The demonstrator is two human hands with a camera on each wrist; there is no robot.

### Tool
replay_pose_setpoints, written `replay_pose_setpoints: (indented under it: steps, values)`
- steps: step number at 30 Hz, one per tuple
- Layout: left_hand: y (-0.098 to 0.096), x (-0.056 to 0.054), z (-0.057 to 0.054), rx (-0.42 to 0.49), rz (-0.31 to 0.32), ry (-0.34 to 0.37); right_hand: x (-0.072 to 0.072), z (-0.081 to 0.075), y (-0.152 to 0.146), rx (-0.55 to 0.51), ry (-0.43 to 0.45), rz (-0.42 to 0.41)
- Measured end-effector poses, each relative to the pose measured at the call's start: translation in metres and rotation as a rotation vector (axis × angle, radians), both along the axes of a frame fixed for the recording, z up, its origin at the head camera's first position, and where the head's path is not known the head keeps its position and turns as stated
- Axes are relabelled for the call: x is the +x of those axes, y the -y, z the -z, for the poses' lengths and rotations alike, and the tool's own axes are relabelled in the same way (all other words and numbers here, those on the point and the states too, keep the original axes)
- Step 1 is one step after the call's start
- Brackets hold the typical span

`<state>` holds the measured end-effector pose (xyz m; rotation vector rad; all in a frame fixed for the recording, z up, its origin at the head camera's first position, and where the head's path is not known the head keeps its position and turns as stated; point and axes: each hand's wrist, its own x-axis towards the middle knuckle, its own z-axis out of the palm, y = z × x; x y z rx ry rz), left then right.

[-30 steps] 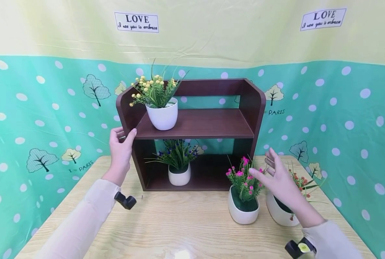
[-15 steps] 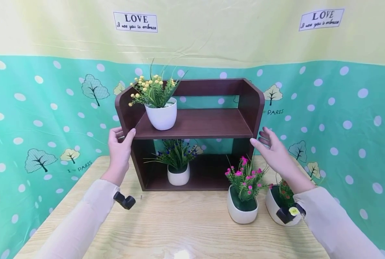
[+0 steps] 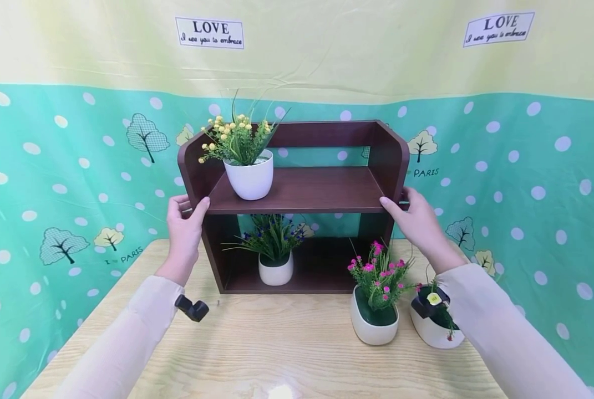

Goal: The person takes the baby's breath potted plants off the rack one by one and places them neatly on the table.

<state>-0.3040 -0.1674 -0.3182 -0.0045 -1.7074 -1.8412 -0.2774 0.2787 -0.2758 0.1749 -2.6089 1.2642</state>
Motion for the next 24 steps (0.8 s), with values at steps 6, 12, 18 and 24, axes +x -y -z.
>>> replay_pose_setpoints:
  steps: [6,12,18,24]
  values:
    - [0.001,0.001,-0.002,-0.021,0.006,0.012,-0.002,0.002,0.002,-0.013,-0.032,0.036]
    - [0.003,0.000,0.002,-0.006,0.020,0.008,-0.001,0.003,0.003,-0.013,-0.050,0.065]
    - [0.003,0.006,0.006,-0.042,-0.020,-0.022,0.000,0.005,0.003,-0.003,-0.073,0.102]
    - [0.001,0.012,0.005,-0.101,-0.075,-0.148,0.000,0.004,0.003,0.004,-0.082,0.117]
